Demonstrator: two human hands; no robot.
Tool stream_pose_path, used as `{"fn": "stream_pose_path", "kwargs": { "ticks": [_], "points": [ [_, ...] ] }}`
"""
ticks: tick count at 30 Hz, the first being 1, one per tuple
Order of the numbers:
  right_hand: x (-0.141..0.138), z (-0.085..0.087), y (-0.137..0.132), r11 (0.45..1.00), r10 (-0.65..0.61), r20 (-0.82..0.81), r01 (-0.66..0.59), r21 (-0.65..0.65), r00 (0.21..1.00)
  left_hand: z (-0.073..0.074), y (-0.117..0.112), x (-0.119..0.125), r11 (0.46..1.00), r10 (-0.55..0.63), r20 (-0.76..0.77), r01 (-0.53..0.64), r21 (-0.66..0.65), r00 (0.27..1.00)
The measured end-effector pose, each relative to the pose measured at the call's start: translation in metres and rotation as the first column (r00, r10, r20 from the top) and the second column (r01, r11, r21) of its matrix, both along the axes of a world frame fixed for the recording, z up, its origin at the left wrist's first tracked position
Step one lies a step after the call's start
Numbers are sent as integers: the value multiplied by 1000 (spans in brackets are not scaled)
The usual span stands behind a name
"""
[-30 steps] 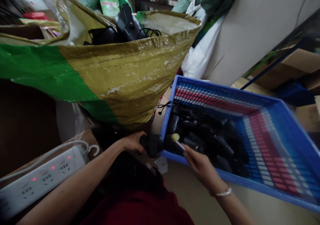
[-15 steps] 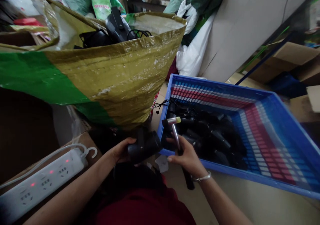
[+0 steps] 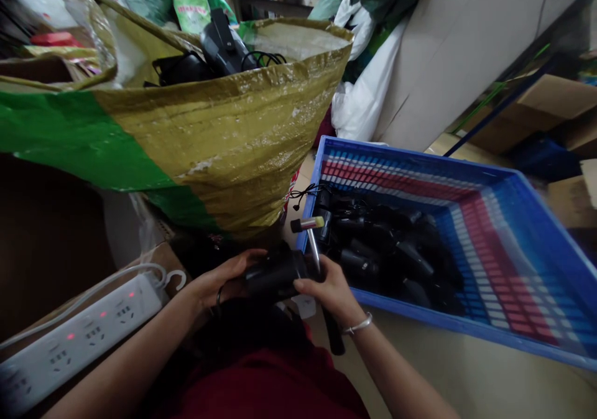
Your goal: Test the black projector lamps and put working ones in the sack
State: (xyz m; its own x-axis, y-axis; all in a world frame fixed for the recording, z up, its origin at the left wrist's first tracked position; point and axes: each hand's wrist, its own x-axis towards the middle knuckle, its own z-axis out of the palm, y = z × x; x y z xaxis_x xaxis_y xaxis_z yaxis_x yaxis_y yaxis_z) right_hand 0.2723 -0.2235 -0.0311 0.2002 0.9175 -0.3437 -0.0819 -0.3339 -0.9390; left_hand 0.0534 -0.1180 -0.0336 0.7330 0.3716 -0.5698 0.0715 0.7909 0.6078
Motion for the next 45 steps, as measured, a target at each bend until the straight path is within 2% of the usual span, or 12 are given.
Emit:
{"fn": "stream_pose_path", "kwargs": {
  "ticks": [4,9,16,20,24,28,31,34,37,39,42,45],
  "points": [
    [-8,-5,-1,988,-96,-37,91,-125,995,13,-8,-2,987,15,-26,-11,160,1000],
    [-1,-10,0,977,-99,-39,90,-191,994,3,-14,-5,997,78,-34,-77,17,996],
    [13,-12,6,987,-111,19,113,-114,994,-4,-17,-20,991,90,90,-80,-105,992],
    [-3,-7,8,993,-25,-138,8,-118,990,0,-16,-22,993,82,168,-66,-98,982],
    [-11,0,6,975,171,-400,-213,-64,901,8,-12,-24,992,124,179,-118,-41,976],
    [0,15,6,954,287,-379,-299,28,880,16,-9,-23,976,64,54,-74,206,996],
    [9,27,8,952,307,-183,-303,50,934,25,-10,-19,867,-2,-142,72,493,990],
    [11,31,7,957,284,67,-287,32,956,35,-13,-14,667,6,-244,178,724,970],
    [9,26,4,977,198,208,-210,38,958,43,-17,-12,464,70,-273,211,860,960],
    [8,23,2,978,172,215,-193,84,961,46,-21,-10,410,109,-263,198,890,959],
    [8,22,0,969,180,182,-206,134,967,47,-24,-6,459,156,-262,165,873,952],
    [8,25,-2,981,138,181,-159,107,974,46,-25,0,648,179,-268,92,756,947]
  ]
}}
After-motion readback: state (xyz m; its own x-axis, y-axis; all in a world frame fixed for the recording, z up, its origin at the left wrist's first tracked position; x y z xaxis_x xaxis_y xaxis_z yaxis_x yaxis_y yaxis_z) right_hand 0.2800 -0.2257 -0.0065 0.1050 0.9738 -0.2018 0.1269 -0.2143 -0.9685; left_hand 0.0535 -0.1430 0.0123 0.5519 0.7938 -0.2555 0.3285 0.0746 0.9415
